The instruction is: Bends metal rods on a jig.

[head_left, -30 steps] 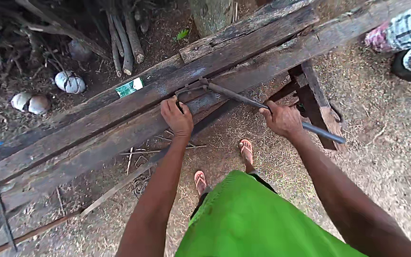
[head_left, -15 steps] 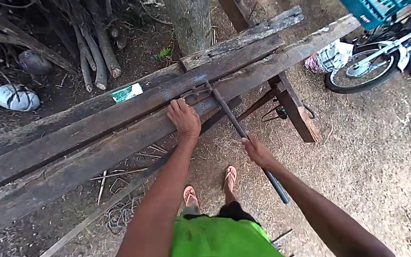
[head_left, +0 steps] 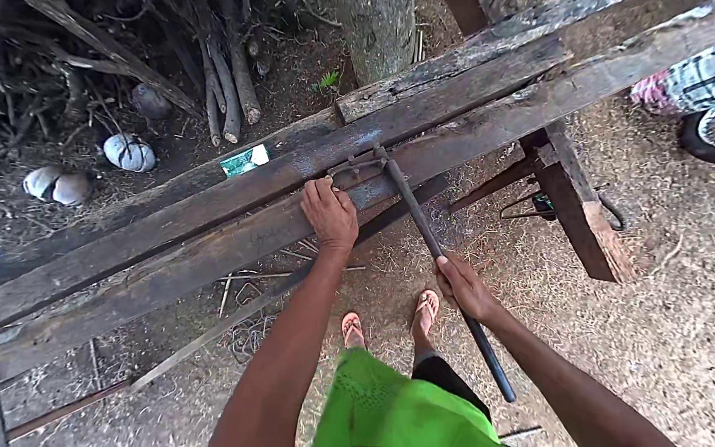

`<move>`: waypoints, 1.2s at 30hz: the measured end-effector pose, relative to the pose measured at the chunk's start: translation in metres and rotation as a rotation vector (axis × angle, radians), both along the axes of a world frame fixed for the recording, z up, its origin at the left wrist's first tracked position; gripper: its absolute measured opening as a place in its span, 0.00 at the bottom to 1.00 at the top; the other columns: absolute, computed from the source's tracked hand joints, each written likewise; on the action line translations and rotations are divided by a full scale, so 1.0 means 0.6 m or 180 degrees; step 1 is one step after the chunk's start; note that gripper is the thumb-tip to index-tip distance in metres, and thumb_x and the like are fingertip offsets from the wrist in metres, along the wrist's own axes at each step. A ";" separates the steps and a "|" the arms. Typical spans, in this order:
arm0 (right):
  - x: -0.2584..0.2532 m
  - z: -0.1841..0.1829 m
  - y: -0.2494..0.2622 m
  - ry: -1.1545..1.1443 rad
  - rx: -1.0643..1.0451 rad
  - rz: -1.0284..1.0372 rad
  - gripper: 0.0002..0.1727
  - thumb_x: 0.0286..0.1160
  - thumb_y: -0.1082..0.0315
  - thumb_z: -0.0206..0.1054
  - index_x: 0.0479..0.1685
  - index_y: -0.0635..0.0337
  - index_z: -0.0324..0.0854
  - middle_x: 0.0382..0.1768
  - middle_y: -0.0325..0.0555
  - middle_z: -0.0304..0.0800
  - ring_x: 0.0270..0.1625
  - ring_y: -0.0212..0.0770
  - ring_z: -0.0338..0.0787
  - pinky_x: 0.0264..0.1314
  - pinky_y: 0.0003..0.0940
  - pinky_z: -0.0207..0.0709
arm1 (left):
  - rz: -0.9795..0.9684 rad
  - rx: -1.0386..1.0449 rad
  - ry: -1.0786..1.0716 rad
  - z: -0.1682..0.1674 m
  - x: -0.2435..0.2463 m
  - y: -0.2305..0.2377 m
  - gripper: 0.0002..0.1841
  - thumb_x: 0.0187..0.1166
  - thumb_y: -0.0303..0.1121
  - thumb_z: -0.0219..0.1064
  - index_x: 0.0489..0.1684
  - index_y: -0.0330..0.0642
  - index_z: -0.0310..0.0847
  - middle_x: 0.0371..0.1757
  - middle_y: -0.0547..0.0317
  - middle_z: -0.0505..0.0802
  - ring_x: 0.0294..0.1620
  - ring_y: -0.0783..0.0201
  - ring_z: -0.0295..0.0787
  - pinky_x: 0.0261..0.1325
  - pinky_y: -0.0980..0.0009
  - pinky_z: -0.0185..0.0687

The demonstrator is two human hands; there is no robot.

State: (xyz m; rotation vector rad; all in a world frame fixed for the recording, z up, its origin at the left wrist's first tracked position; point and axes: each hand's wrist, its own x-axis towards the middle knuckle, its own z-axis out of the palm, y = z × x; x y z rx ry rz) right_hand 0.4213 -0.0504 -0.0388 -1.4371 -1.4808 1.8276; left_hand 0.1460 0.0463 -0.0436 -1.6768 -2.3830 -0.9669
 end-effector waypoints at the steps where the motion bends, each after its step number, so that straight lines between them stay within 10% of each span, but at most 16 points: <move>1: -0.002 0.000 -0.003 0.0086 -0.0063 -0.0057 0.26 0.94 0.47 0.36 0.50 0.57 0.74 0.17 0.33 0.66 0.12 0.32 0.67 0.14 0.29 0.68 | -0.0009 0.0025 0.0002 -0.001 -0.001 0.000 0.17 0.83 0.32 0.52 0.57 0.33 0.82 0.56 0.39 0.86 0.61 0.41 0.83 0.65 0.47 0.76; 14: 0.009 -0.017 -0.008 0.1415 -0.1007 -0.0394 0.26 0.92 0.45 0.35 0.43 0.53 0.73 0.14 0.30 0.66 0.09 0.26 0.65 0.10 0.20 0.64 | -0.0111 0.0083 -0.0023 0.000 -0.004 0.001 0.16 0.82 0.32 0.53 0.56 0.32 0.83 0.53 0.39 0.86 0.59 0.41 0.83 0.63 0.47 0.76; 26: -0.004 -0.012 -0.017 0.0505 -0.0313 -0.0383 0.25 0.94 0.47 0.37 0.49 0.55 0.75 0.15 0.31 0.67 0.11 0.28 0.66 0.12 0.23 0.64 | -0.0012 0.0152 0.0076 -0.008 -0.002 0.001 0.16 0.82 0.32 0.54 0.57 0.35 0.82 0.53 0.41 0.86 0.58 0.42 0.83 0.62 0.49 0.76; 36: 0.004 -0.018 -0.009 0.1865 -0.1189 -0.0474 0.26 0.93 0.46 0.36 0.42 0.54 0.73 0.13 0.29 0.65 0.08 0.25 0.65 0.10 0.19 0.64 | -0.0010 0.0161 0.0071 -0.009 -0.002 0.004 0.15 0.81 0.32 0.54 0.55 0.34 0.82 0.53 0.41 0.86 0.59 0.42 0.83 0.63 0.49 0.76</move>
